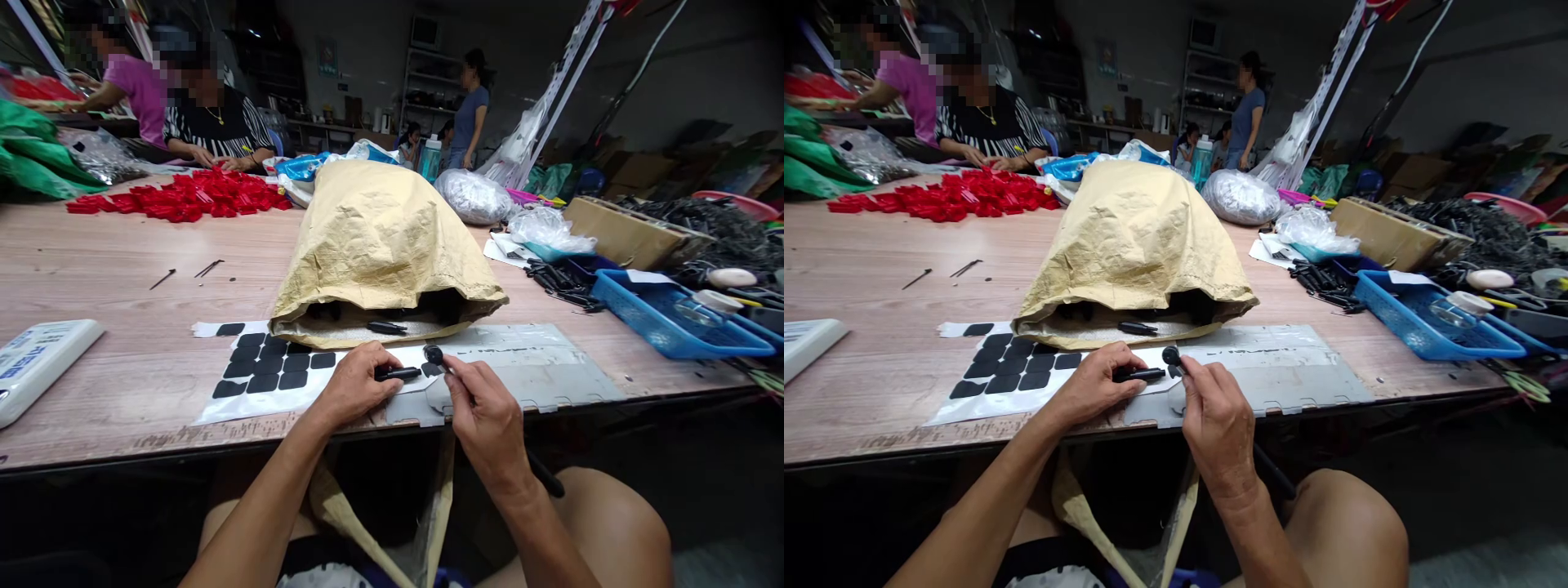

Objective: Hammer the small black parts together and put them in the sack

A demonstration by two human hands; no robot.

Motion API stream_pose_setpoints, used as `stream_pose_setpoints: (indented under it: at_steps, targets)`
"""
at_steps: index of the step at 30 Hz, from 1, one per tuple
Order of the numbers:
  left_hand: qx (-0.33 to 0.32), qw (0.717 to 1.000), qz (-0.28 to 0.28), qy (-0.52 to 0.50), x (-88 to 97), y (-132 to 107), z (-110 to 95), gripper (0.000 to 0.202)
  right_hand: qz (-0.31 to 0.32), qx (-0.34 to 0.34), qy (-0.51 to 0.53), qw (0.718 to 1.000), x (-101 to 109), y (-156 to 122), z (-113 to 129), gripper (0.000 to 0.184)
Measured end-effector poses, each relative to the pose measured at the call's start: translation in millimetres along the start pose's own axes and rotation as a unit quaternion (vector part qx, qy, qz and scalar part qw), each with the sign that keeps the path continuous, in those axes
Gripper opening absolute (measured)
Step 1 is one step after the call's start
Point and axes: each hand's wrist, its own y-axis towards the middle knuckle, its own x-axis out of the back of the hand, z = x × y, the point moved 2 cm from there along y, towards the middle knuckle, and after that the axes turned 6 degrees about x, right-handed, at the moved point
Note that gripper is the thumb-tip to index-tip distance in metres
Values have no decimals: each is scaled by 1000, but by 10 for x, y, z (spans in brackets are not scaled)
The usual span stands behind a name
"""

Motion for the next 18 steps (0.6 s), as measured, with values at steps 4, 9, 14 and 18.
stream_pose_setpoints:
  at_steps: [4, 9, 14, 18]
  targets:
    - [0, 1000, -6, 20, -2, 0, 1, 18, 6, -16, -85, 996, 19, 126, -307, 29]
    - [-5, 999, -3, 36, -5, 6, -11, 20, 23, -31, -190, 981, -67, 134, -589, 25]
    - [-1, 999, -3, 43, -6, -7, -46, 20, 11, -32, -204, 978, -101, 93, -572, 25]
    - [-2, 999, 1, 46, -16, 2, -29, 19, 8, -38, -211, 977, -102, 87, -559, 26]
